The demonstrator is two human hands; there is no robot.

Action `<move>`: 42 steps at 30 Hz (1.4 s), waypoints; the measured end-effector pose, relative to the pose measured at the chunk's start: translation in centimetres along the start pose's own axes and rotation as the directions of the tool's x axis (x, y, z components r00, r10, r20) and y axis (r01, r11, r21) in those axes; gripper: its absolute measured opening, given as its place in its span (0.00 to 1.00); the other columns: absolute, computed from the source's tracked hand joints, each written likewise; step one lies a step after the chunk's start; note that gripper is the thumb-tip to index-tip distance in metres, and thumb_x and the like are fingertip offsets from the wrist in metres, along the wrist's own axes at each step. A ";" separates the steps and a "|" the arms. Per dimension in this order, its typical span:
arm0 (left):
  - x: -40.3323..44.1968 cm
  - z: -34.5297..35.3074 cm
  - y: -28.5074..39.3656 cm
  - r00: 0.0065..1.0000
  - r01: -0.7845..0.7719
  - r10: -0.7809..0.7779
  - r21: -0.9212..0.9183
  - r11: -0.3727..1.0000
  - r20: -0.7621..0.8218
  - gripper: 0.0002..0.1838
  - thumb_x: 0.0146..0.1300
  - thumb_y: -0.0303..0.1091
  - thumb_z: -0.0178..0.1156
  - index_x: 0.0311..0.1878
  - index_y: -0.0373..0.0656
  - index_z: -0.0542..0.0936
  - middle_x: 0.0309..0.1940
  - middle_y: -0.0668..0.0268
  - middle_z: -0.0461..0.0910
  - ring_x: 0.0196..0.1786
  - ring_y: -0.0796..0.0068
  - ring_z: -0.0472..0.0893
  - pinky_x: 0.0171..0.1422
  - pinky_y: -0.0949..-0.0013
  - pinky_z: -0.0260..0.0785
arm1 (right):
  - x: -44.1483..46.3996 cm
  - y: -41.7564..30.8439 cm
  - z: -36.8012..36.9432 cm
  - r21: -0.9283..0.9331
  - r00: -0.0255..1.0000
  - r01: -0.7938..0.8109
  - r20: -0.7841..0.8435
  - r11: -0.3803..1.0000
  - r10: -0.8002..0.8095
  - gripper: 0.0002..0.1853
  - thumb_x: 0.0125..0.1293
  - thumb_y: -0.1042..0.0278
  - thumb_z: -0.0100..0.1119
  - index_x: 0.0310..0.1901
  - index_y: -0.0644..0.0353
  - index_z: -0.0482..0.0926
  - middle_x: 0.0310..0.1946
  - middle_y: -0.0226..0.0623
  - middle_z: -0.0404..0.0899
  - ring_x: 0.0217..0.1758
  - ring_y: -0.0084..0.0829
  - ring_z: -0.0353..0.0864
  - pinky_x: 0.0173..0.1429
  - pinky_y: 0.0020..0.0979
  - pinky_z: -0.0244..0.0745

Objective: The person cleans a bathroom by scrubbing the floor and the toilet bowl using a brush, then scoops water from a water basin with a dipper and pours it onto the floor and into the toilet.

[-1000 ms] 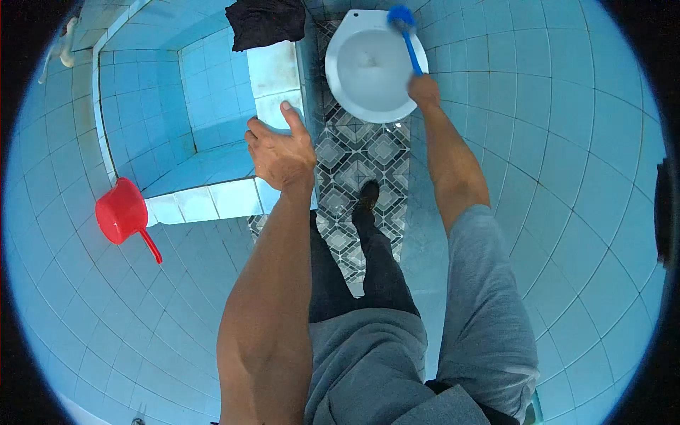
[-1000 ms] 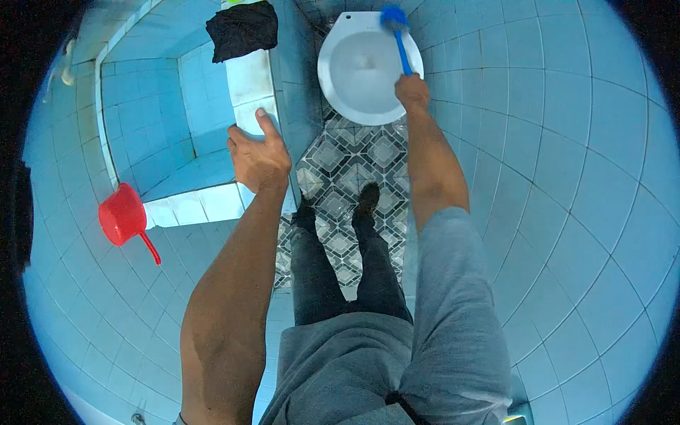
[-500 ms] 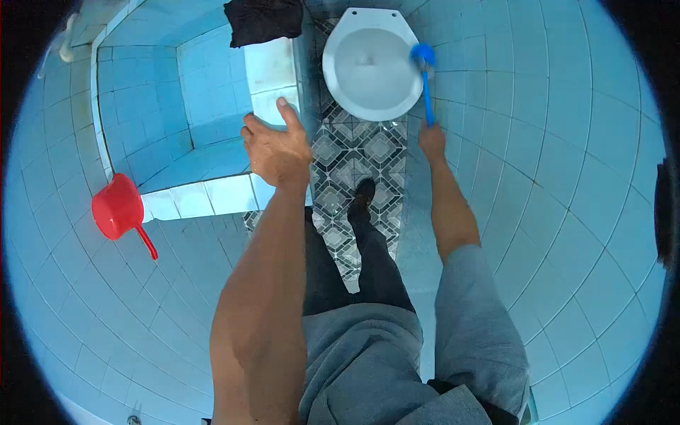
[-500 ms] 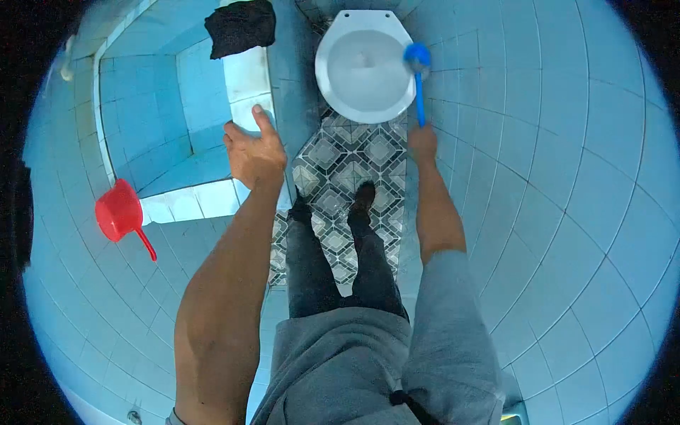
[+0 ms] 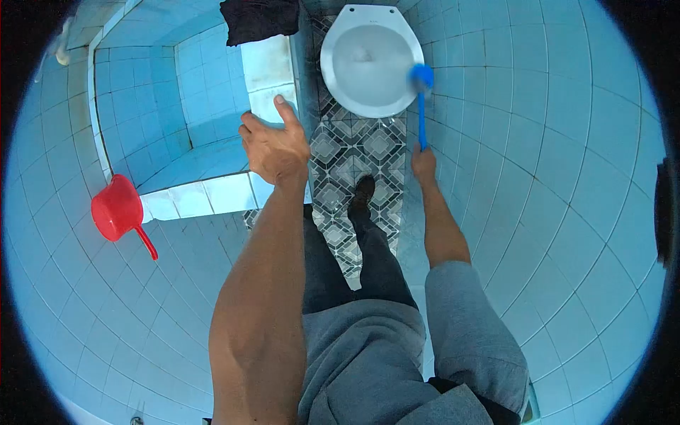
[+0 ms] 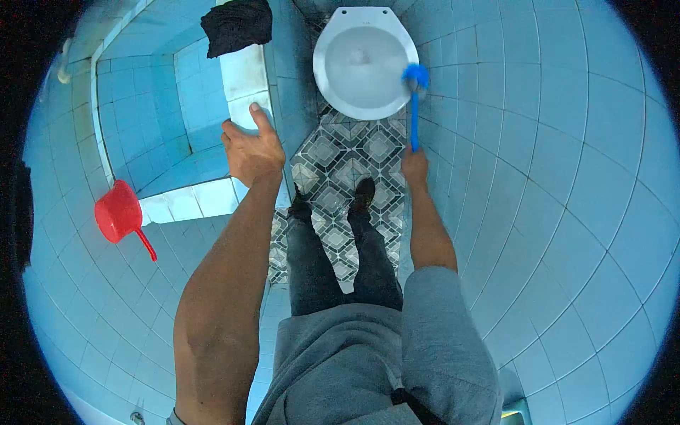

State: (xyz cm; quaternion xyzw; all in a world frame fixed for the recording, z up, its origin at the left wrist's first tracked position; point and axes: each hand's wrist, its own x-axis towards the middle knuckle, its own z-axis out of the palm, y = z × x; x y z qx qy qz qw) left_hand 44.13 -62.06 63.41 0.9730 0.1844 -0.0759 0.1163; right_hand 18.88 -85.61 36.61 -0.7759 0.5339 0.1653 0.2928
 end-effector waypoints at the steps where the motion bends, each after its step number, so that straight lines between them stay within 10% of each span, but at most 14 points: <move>1: -0.1 0.1 -0.1 1.000 -0.006 0.006 0.000 1.000 0.005 0.39 0.69 0.65 0.44 0.59 0.32 0.69 0.51 0.43 0.76 0.53 0.45 0.80 0.54 0.47 0.74 | 2.2 -0.6 0.1 0.092 1.000 -0.013 0.000 0.996 0.013 0.29 0.71 0.45 0.48 0.39 0.71 0.79 0.37 0.64 0.82 0.41 0.64 0.82 0.50 0.56 0.75; 6: 0.0 0.0 -0.1 1.000 0.010 -0.011 0.024 1.000 0.023 0.39 0.70 0.66 0.43 0.60 0.32 0.68 0.51 0.42 0.76 0.52 0.46 0.80 0.54 0.47 0.74 | 6.4 -8.2 -4.9 0.336 0.953 -0.267 0.230 0.903 0.196 0.25 0.71 0.44 0.49 0.31 0.62 0.74 0.15 0.39 0.73 0.12 0.36 0.72 0.18 0.42 0.66; 15: 0.2 -0.3 0.0 0.998 0.031 -0.031 0.000 1.000 0.061 0.40 0.69 0.66 0.43 0.59 0.32 0.69 0.51 0.43 0.75 0.55 0.47 0.78 0.57 0.48 0.72 | -8.6 -2.6 -0.5 0.465 0.891 -0.442 0.325 0.767 0.317 0.25 0.73 0.43 0.49 0.37 0.63 0.72 0.13 0.33 0.65 0.10 0.31 0.65 0.14 0.35 0.60; 23: -0.1 -0.1 0.0 0.999 0.022 -0.022 0.006 1.000 0.032 0.40 0.69 0.66 0.44 0.60 0.32 0.69 0.51 0.43 0.76 0.53 0.47 0.80 0.56 0.48 0.74 | -3.0 -4.4 -0.2 0.621 0.901 -0.434 0.307 0.652 0.308 0.24 0.72 0.46 0.51 0.45 0.65 0.74 0.19 0.33 0.69 0.12 0.30 0.67 0.15 0.36 0.62; 27: 0.1 -0.1 -0.1 0.999 0.017 -0.017 0.008 1.000 0.030 0.40 0.69 0.66 0.44 0.59 0.32 0.69 0.51 0.44 0.76 0.52 0.47 0.80 0.55 0.49 0.74 | -8.7 -2.0 0.3 0.423 0.934 -0.343 0.246 0.839 0.258 0.25 0.73 0.46 0.51 0.45 0.66 0.77 0.22 0.43 0.76 0.17 0.39 0.76 0.21 0.42 0.69; 29: 0.1 0.1 -0.1 0.999 0.024 -0.024 0.009 1.000 0.025 0.39 0.69 0.66 0.44 0.58 0.32 0.69 0.51 0.44 0.76 0.52 0.47 0.80 0.55 0.49 0.74 | -11.6 2.7 4.1 0.154 0.998 -0.053 0.040 0.987 0.047 0.26 0.73 0.46 0.51 0.47 0.68 0.77 0.25 0.50 0.79 0.26 0.51 0.81 0.32 0.50 0.74; 42: 0.1 -0.5 0.1 0.995 0.059 -0.059 -0.007 0.998 0.076 0.40 0.68 0.67 0.44 0.59 0.31 0.69 0.50 0.46 0.75 0.55 0.49 0.79 0.57 0.49 0.74 | -8.3 2.3 -2.1 -0.175 0.997 0.070 -0.024 0.982 -0.076 0.24 0.73 0.49 0.49 0.49 0.67 0.75 0.32 0.61 0.82 0.37 0.62 0.82 0.41 0.56 0.75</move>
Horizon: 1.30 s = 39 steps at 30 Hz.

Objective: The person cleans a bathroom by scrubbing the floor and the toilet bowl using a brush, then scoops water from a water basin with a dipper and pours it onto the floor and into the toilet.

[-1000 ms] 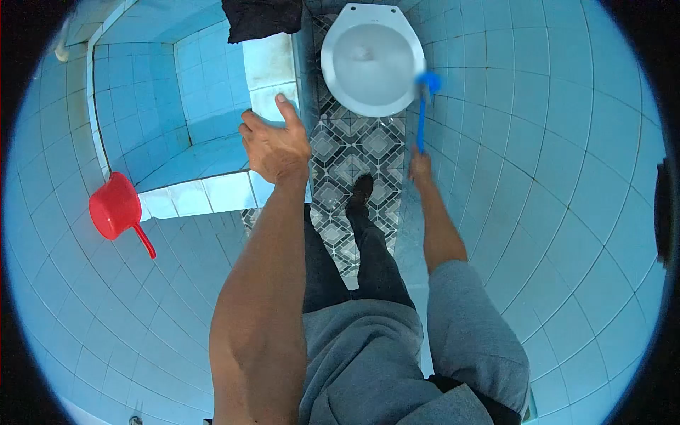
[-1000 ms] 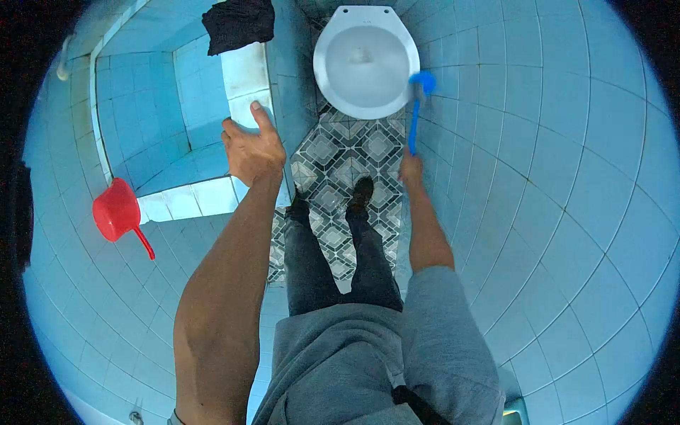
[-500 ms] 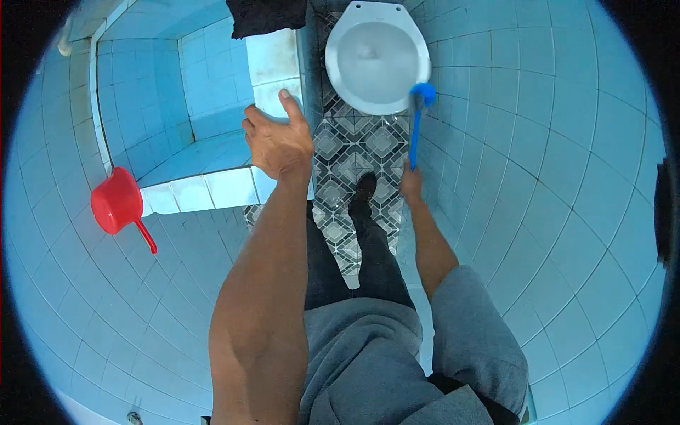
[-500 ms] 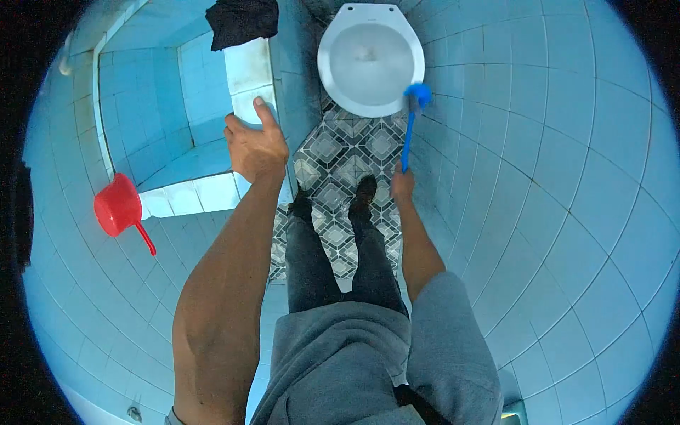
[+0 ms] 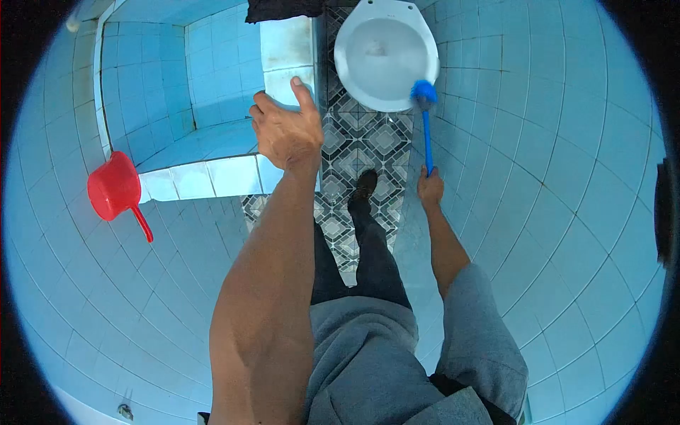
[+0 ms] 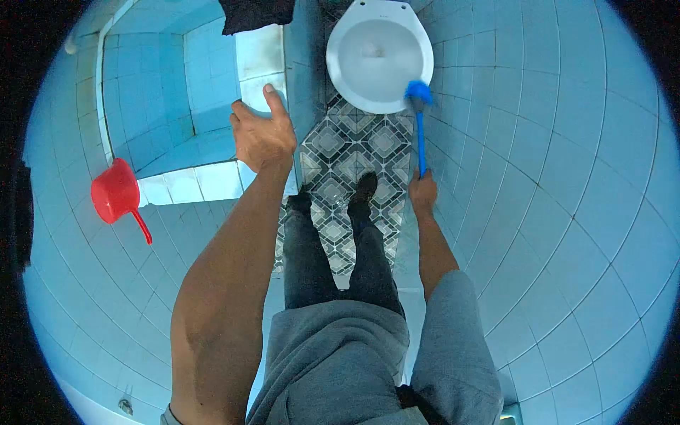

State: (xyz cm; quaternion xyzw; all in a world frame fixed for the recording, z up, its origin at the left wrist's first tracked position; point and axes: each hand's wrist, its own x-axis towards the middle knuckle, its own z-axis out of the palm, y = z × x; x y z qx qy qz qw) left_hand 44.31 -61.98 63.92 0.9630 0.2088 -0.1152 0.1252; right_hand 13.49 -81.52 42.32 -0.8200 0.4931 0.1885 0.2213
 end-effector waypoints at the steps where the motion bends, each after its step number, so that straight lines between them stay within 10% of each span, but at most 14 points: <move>1: 0.1 0.1 -0.1 1.000 0.014 -0.014 -0.004 1.000 -0.004 0.40 0.68 0.67 0.44 0.59 0.31 0.69 0.50 0.46 0.75 0.55 0.49 0.79 0.57 0.49 0.74 | -0.7 0.7 0.1 -0.081 0.999 0.035 0.007 0.996 -0.035 0.24 0.73 0.49 0.48 0.50 0.66 0.75 0.32 0.61 0.82 0.37 0.61 0.83 0.41 0.56 0.76; 14: 0.2 0.0 -0.6 0.999 -0.024 0.021 -0.083 0.996 -0.034 0.37 0.66 0.64 0.50 0.55 0.33 0.72 0.47 0.47 0.76 0.52 0.49 0.79 0.55 0.48 0.73 | -0.3 -14.7 3.3 -0.073 0.943 0.291 0.192 0.954 -0.273 0.24 0.73 0.52 0.48 0.55 0.68 0.71 0.33 0.59 0.83 0.39 0.58 0.84 0.43 0.53 0.79; 23: 0.6 0.4 -1.1 0.996 -0.040 0.038 -0.021 0.999 -0.077 0.34 0.64 0.63 0.53 0.50 0.36 0.72 0.43 0.53 0.73 0.47 0.54 0.79 0.42 0.53 0.79 | -4.8 -7.2 1.4 -0.182 0.907 0.371 0.283 0.911 -0.313 0.22 0.72 0.53 0.50 0.57 0.63 0.71 0.30 0.53 0.83 0.35 0.57 0.84 0.38 0.54 0.77; 34: 0.5 0.6 -1.0 0.994 -0.055 0.050 -0.053 0.997 -0.100 0.33 0.66 0.62 0.53 0.50 0.35 0.73 0.43 0.50 0.75 0.48 0.52 0.80 0.48 0.48 0.76 | 2.9 -18.9 0.4 -0.080 0.838 0.542 -0.014 0.836 -0.545 0.18 0.71 0.56 0.54 0.50 0.62 0.78 0.29 0.55 0.83 0.34 0.56 0.84 0.39 0.54 0.77; 39: 0.6 -0.1 -0.6 0.998 -0.029 0.027 -0.046 0.999 -0.049 0.33 0.66 0.62 0.52 0.51 0.35 0.73 0.43 0.50 0.76 0.48 0.51 0.80 0.48 0.49 0.76 | -0.3 -15.1 1.5 -0.126 0.899 0.422 0.183 0.898 -0.397 0.18 0.72 0.54 0.52 0.50 0.62 0.77 0.31 0.54 0.84 0.36 0.55 0.85 0.41 0.53 0.79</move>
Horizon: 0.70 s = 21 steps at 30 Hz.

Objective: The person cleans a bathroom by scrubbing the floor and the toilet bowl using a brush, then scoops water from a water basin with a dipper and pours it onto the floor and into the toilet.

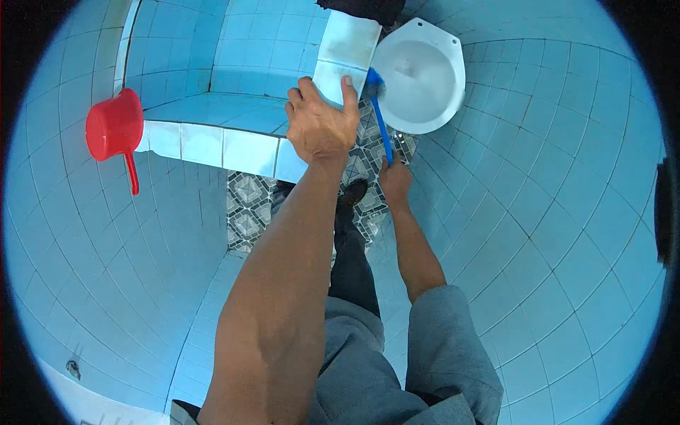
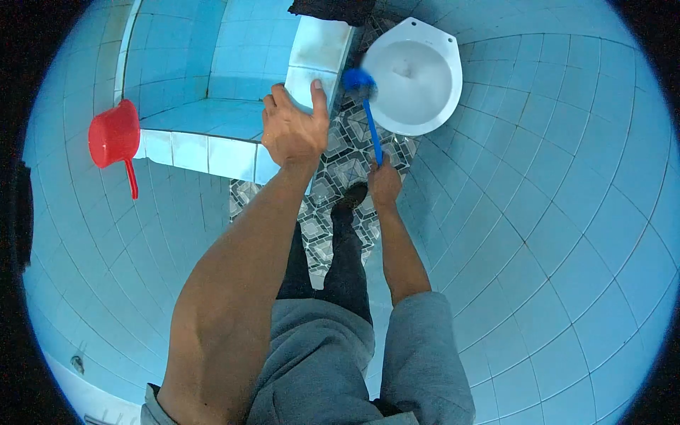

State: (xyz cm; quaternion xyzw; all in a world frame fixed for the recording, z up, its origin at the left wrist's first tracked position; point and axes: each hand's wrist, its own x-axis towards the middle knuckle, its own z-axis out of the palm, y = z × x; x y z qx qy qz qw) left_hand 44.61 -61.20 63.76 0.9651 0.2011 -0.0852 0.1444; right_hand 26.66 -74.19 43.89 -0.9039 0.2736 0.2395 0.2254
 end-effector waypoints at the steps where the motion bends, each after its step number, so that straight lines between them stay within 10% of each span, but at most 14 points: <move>1: 0.0 0.0 0.0 1.000 0.002 -0.002 -0.008 1.000 0.012 0.33 0.66 0.62 0.52 0.51 0.35 0.72 0.43 0.50 0.76 0.48 0.51 0.80 0.49 0.49 0.76 | -0.1 0.3 0.4 -0.003 1.000 -0.016 0.008 1.000 0.016 0.18 0.72 0.54 0.52 0.48 0.62 0.77 0.31 0.54 0.84 0.36 0.56 0.85 0.40 0.53 0.79; 21: -0.1 0.4 -0.3 0.998 -0.026 0.025 -0.001 1.000 -0.053 0.33 0.65 0.62 0.53 0.51 0.35 0.72 0.42 0.51 0.75 0.47 0.50 0.80 0.47 0.49 0.75 | 9.9 -4.1 -3.9 -0.051 0.980 0.138 -0.140 0.989 -0.144 0.16 0.69 0.59 0.51 0.44 0.67 0.75 0.30 0.59 0.82 0.37 0.57 0.85 0.41 0.51 0.81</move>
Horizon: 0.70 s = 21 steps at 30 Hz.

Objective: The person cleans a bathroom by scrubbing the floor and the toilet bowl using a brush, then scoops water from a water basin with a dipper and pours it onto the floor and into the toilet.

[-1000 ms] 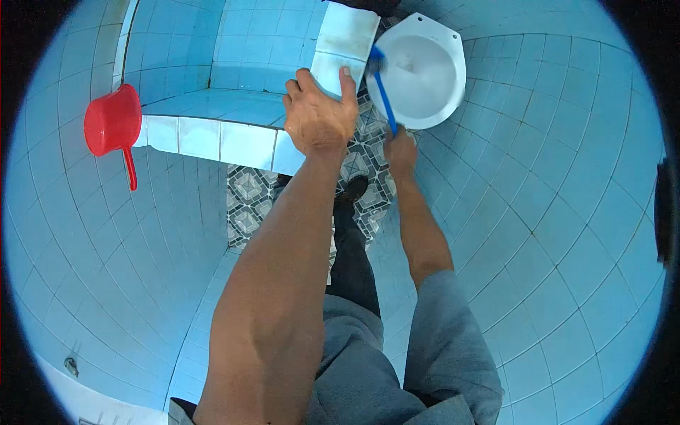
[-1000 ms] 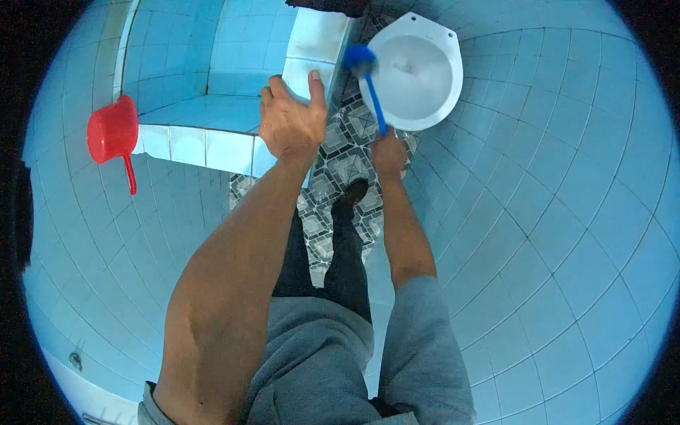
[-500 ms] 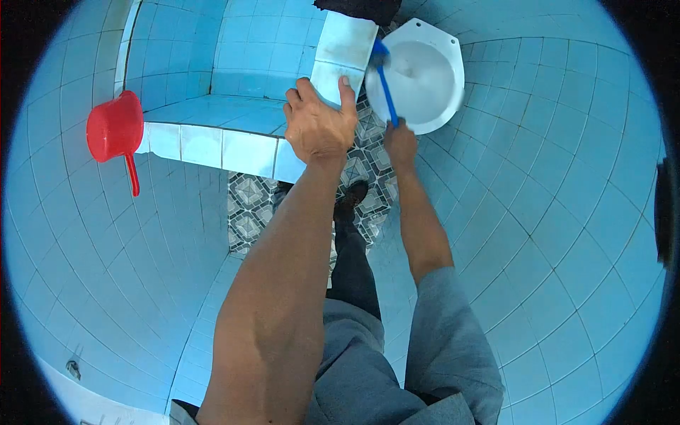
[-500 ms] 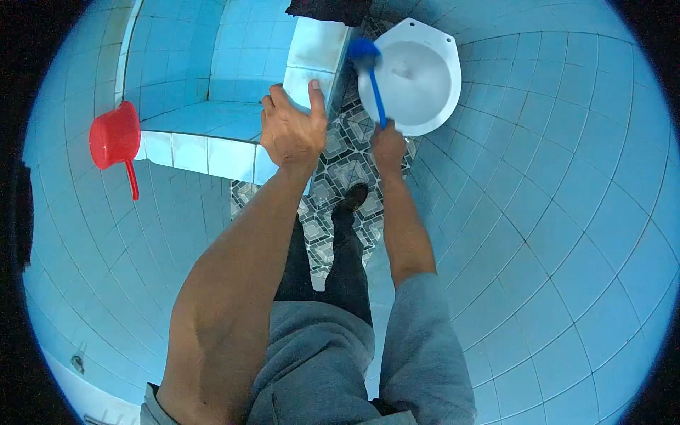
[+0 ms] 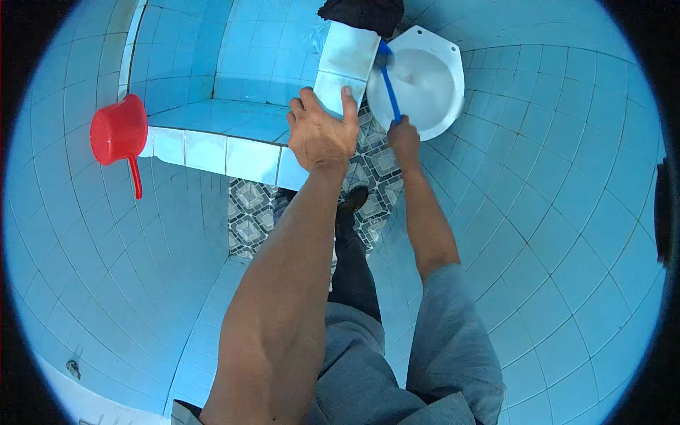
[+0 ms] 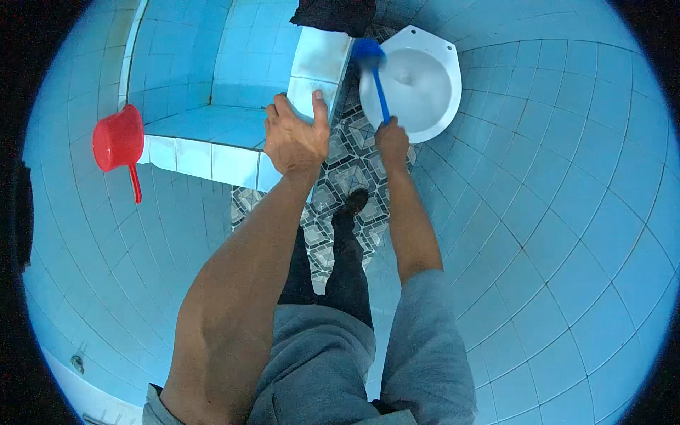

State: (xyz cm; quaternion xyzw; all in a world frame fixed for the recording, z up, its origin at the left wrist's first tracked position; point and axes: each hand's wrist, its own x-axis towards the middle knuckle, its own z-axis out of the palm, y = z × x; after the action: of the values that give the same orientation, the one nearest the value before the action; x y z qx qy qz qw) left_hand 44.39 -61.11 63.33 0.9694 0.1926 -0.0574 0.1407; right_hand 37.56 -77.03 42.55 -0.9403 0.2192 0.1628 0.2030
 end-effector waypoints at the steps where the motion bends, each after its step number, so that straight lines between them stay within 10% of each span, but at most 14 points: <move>1: 0.0 0.0 0.0 1.000 -0.003 0.003 -0.004 1.000 -0.001 0.33 0.65 0.62 0.53 0.50 0.35 0.72 0.42 0.51 0.75 0.46 0.50 0.80 0.47 0.49 0.75 | 2.5 0.2 -0.1 -0.045 0.999 0.032 -0.041 0.998 -0.034 0.17 0.69 0.59 0.51 0.44 0.68 0.75 0.31 0.59 0.83 0.38 0.58 0.85 0.42 0.52 0.81; 21: 0.2 -0.2 0.3 1.000 0.008 -0.008 -0.029 1.000 0.010 0.35 0.66 0.62 0.52 0.54 0.33 0.72 0.44 0.50 0.75 0.49 0.50 0.79 0.49 0.48 0.75 | 12.2 3.4 -2.7 -0.059 0.997 -0.034 -0.076 0.998 0.029 0.17 0.67 0.58 0.52 0.38 0.68 0.75 0.31 0.58 0.83 0.37 0.54 0.86 0.44 0.50 0.82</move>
State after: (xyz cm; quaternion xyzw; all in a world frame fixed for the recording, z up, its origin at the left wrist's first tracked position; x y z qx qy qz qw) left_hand 44.74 -61.25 63.53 0.9662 0.1965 -0.0598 0.1555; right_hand 46.89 -85.23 39.03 -0.9479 0.2364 0.1371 0.1635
